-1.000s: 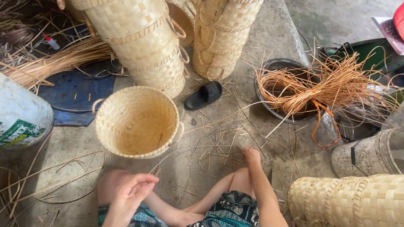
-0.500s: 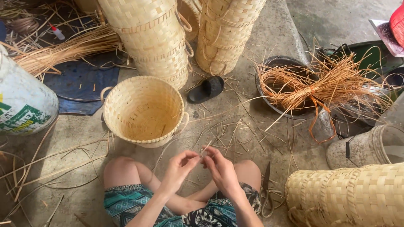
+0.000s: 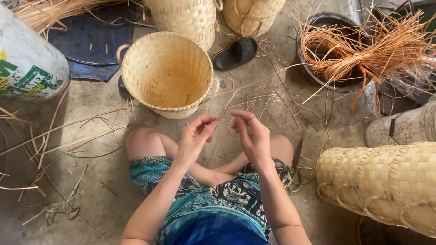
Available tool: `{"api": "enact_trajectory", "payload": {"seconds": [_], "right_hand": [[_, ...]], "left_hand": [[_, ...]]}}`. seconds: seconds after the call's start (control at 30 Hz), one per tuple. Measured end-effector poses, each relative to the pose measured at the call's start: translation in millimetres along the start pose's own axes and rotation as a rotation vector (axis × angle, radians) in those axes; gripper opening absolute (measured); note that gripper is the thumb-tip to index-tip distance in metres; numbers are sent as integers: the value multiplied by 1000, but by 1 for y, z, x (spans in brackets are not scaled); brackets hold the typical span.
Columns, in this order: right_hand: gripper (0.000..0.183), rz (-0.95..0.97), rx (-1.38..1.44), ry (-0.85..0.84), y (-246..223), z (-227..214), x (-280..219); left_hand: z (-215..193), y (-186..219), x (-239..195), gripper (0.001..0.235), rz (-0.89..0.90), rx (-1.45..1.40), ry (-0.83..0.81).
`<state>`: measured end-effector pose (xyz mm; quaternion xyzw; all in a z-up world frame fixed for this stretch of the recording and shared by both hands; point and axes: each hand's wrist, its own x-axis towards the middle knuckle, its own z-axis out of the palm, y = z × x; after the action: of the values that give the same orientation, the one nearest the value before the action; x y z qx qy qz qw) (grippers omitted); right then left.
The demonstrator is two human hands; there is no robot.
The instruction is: The person sits cross-legged on the floor and weaves a thin bamboo strip along the rim of a woven bamboo basket, threading and tightening the strip around the edge while turning the basket on their lap. They pull the strip taut, work it around the rim, and press the weave into place by hand.
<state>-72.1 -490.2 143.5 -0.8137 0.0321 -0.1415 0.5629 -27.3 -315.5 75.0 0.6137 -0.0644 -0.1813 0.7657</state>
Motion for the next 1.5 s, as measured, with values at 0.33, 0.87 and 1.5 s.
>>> {"api": "enact_trajectory", "payload": {"seconds": [0.33, 0.87, 1.5], "right_hand": [[26, -176, -154, 27, -1, 27, -3], [16, -87, -6, -40, 2, 6, -15], [21, 34, 288, 29, -8, -2, -34]], "left_hand": [[5, -6, -9, 27, 159, -94, -48], [1, -14, -7, 22, 43, -228, -177], [6, -4, -29, 12, 52, -44, -166]]}}
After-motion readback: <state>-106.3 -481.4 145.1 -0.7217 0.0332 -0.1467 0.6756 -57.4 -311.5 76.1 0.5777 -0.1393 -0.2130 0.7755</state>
